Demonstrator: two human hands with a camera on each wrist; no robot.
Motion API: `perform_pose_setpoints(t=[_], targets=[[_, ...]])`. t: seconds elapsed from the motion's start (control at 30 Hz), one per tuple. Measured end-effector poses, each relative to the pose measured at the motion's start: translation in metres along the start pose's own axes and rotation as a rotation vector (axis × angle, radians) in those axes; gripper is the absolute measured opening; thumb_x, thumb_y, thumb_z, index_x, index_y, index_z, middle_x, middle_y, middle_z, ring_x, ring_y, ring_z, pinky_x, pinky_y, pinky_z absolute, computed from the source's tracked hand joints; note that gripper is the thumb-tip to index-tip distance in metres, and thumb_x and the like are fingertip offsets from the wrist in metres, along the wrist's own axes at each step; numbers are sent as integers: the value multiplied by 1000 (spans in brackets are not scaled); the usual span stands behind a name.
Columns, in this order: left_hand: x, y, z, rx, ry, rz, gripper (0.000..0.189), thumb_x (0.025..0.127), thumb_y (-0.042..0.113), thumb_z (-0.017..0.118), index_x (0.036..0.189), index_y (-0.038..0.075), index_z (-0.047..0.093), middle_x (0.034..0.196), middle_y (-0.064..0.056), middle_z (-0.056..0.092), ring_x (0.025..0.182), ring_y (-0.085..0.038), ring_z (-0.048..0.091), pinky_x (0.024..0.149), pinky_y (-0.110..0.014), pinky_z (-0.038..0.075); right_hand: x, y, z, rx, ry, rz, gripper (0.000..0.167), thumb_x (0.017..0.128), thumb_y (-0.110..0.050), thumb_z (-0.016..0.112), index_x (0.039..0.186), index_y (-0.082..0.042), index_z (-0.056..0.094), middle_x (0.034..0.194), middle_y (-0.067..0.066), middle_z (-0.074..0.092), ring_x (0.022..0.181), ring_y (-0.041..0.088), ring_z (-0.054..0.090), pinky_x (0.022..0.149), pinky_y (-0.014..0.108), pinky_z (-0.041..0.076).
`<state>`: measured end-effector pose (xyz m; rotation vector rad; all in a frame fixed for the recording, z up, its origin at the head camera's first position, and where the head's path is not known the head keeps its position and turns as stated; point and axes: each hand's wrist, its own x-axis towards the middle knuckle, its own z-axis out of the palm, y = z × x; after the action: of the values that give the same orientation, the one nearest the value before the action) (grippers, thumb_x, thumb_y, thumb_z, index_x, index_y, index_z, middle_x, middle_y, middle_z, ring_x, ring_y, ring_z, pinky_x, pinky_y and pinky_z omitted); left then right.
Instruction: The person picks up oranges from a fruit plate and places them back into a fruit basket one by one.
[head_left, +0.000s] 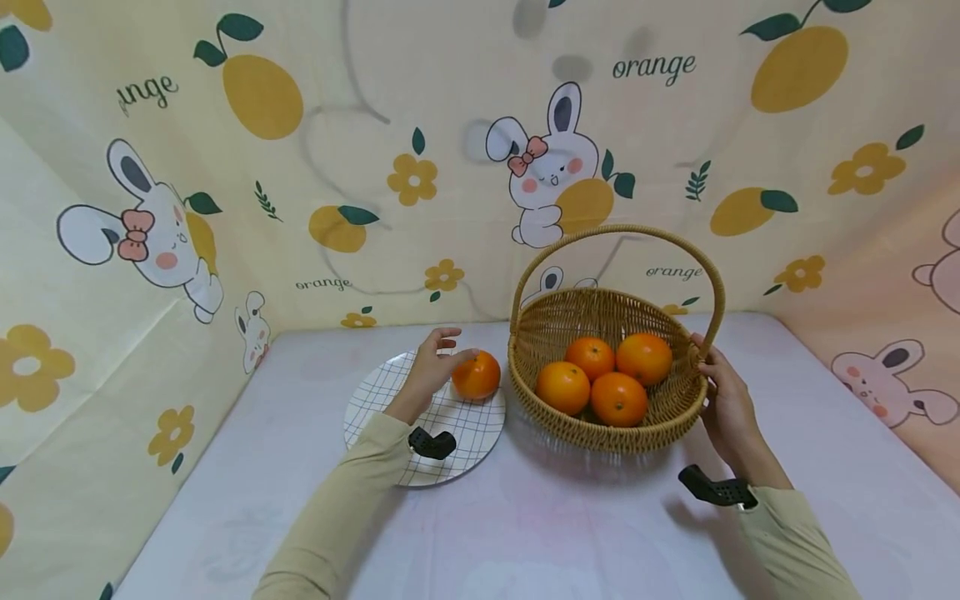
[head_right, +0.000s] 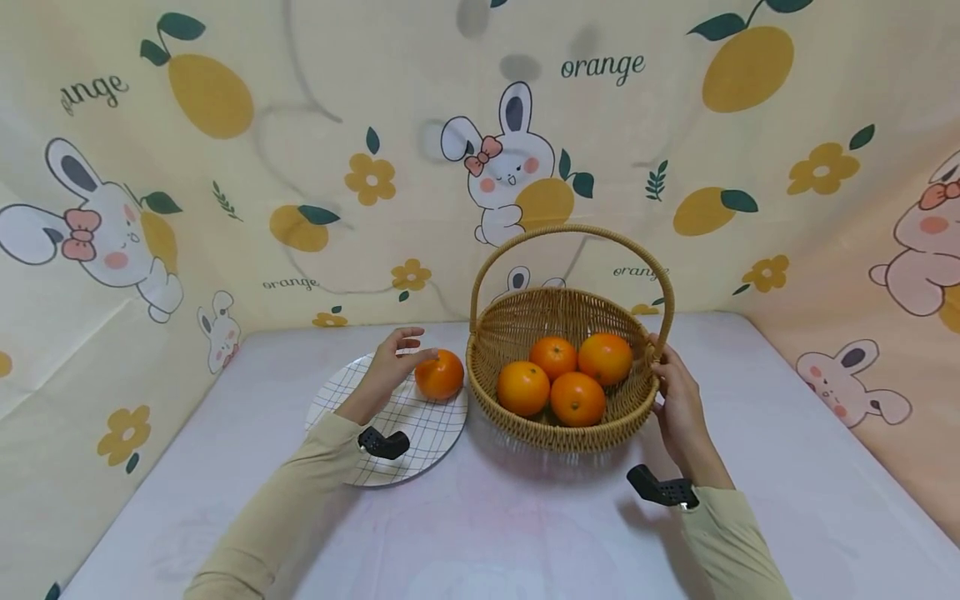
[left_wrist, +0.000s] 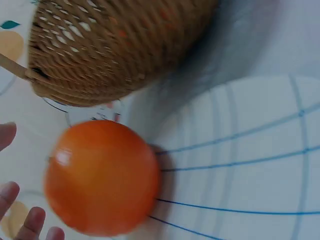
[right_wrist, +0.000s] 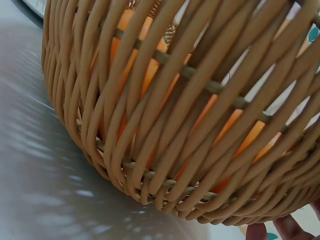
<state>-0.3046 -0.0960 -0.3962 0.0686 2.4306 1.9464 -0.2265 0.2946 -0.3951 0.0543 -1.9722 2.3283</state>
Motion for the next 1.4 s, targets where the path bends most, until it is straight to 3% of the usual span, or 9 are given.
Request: perform_pose_setpoints(t=[0.27, 0.5, 0.73, 0.93, 1.0, 1.2, 1.4], targets=[[-1, -17, 6, 60, -32, -56, 63, 85, 24, 75, 138, 6, 46, 136, -21, 44, 118, -36, 46, 100, -49, 39, -2, 1, 2, 43, -1, -16, 53, 106, -28, 29, 157, -18, 15, 161, 1, 0, 143, 19, 3, 115, 36, 7], [-2, -19, 11, 60, -40, -87, 74, 82, 23, 78, 143, 6, 38, 136, -19, 42, 119, -35, 45, 99, -47, 40, -3, 1, 0, 52, -11, -22, 53, 107, -28, 29, 157, -18, 14, 161, 1, 0, 143, 18, 4, 114, 35, 9], [-3, -20, 16, 67, -31, -109, 69, 79, 16, 79, 137, 7, 42, 134, -18, 44, 118, -34, 46, 99, -48, 39, -3, 2, -1, 42, -7, -24, 53, 107, -29, 29, 157, -20, 15, 161, 1, 2, 143, 18, 4, 114, 32, 12], [-6, -19, 14, 89, -27, -107, 66, 80, 17, 79, 135, 10, 43, 135, -18, 44, 118, -35, 46, 100, -48, 38, -5, 3, -1, 53, 1, -24, 52, 106, -27, 31, 156, -19, 17, 160, 2, 6, 141, 18, 8, 105, 24, 27], [-6, -19, 12, 87, -32, -93, 66, 79, 17, 80, 134, 10, 44, 135, -19, 44, 118, -35, 46, 99, -49, 39, -5, 3, 0, 47, 1, -23, 53, 107, -28, 31, 156, -19, 17, 161, 2, 5, 142, 18, 7, 106, 25, 26], [-14, -7, 2, 39, -57, -40, 65, 80, 19, 79, 134, 12, 44, 132, -18, 45, 115, -34, 47, 94, -47, 42, -5, 1, 0, 41, -3, -12, 53, 107, -28, 28, 157, -19, 13, 162, 1, -1, 144, 18, 3, 115, 35, 9], [-26, 21, -8, -6, -103, 34, 66, 82, 20, 77, 138, 13, 42, 131, -18, 45, 111, -34, 50, 86, -42, 48, -5, 2, 0, 37, 0, -7, 53, 107, -28, 27, 157, -19, 13, 161, 2, 0, 143, 18, 3, 114, 34, 11]])
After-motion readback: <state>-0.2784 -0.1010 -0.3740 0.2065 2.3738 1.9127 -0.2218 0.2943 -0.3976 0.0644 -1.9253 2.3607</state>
